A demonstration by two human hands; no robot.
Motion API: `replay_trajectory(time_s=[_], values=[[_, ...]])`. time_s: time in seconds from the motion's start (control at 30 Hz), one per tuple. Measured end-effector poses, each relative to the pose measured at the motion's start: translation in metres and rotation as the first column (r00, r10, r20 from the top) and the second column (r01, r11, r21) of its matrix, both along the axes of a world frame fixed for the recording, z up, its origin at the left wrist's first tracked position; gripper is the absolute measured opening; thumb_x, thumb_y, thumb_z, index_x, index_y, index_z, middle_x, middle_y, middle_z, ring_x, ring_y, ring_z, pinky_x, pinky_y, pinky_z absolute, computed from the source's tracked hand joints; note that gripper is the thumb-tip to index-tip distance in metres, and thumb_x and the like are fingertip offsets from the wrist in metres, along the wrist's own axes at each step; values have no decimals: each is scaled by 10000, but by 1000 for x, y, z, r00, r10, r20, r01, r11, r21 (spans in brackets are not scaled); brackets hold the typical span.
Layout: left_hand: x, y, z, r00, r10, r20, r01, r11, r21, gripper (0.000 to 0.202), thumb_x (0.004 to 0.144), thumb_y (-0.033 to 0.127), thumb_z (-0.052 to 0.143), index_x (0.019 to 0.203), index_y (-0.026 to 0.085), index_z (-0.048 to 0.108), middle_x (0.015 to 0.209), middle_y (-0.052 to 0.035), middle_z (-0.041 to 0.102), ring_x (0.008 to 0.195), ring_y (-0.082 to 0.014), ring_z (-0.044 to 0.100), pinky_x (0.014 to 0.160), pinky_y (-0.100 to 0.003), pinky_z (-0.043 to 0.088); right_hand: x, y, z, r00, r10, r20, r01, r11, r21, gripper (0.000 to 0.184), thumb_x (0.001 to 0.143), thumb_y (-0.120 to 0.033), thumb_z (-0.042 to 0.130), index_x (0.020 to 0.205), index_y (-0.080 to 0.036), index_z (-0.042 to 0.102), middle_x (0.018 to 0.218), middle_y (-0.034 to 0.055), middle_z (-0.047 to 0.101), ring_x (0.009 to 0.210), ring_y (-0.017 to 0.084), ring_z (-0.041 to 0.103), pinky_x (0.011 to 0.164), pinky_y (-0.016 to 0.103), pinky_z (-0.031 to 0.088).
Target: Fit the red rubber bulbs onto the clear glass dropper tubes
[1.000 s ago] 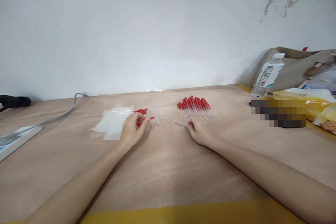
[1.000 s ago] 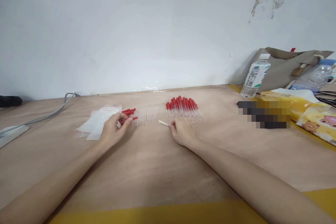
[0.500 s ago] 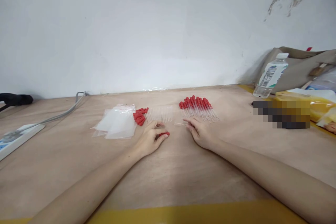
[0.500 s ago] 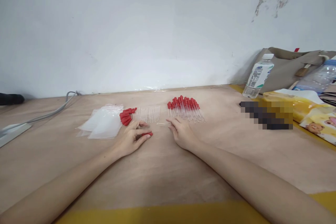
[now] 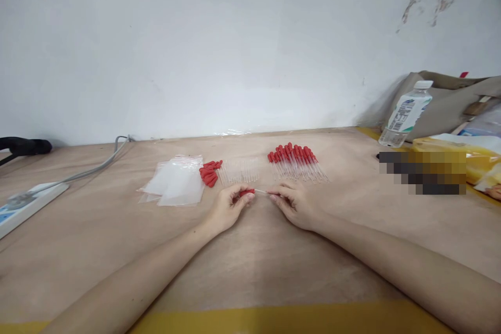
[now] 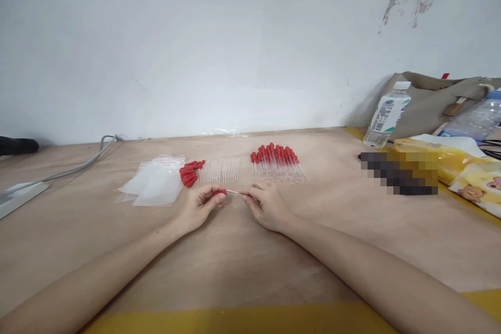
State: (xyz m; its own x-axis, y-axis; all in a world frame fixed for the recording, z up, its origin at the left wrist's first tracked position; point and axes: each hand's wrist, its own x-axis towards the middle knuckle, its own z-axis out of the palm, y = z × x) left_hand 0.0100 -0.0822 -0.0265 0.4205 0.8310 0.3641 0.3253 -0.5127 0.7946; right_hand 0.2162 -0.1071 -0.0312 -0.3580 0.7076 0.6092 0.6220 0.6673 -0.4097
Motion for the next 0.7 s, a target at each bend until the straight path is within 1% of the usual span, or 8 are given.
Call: replay_trajectory(time_s=[0.17,0.27,0.33,0.37,0.43,0.53,0.6,0.7], values=[[1,-4,0,1000,12,12,-12,1000,-27,208,811,334,502,846,161,613,640,-3,593,568,-109,550,564,-229,479,2,2,1,998,58,14,-57,996,-70,197,858,-254,459,926,-215,640,773,15,629,710,128,544,740,300,345],[1,-7,0,1000,-11,-11,11,999,-52,218,798,340,518,845,159,630,629,-4,601,542,-102,542,543,-222,479,8,7,4,990,97,101,-86,991,-107,211,862,-251,458,958,-250,647,750,-3,632,675,118,544,749,312,313],[2,-8,0,999,-40,-35,37,996,-83,231,795,349,523,838,155,641,635,-8,606,536,-97,537,532,-215,473,13,10,7,978,111,176,-94,990,-103,223,861,-260,461,981,-269,648,766,0,641,656,115,537,733,312,296],[2,-9,0,998,-49,-42,44,994,-102,238,794,355,525,835,153,644,634,-9,608,531,-95,535,527,-213,470,15,10,9,971,103,214,-87,992,-87,229,860,-266,460,987,-278,650,791,5,648,651,115,532,722,311,288],[3,-9,0,998,-52,-40,46,989,-139,247,789,363,532,832,147,645,622,-9,605,522,-94,534,522,-214,467,16,10,11,958,53,281,-52,999,-14,241,858,-264,451,987,-287,654,840,14,657,641,118,520,706,315,275],[3,-7,0,999,-30,-40,23,987,-156,249,775,367,550,828,142,642,606,-8,601,516,-97,535,521,-220,467,14,5,11,929,-49,366,-3,990,140,291,833,-182,433,997,-283,651,868,23,660,619,123,503,712,335,258],[3,-5,-1,1000,-13,-26,8,987,-160,253,764,369,564,838,140,639,619,-11,607,529,-104,548,532,-228,474,10,2,10,915,-98,392,13,977,214,336,797,-126,429,1016,-270,640,857,32,661,621,129,503,721,346,250],[3,-3,-2,999,-4,44,13,977,-211,261,750,368,582,849,130,627,631,-18,618,557,-113,574,558,-240,494,8,-1,8,913,-123,390,17,964,266,364,790,-106,408,1044,-256,620,850,35,664,662,139,523,743,356,241]])
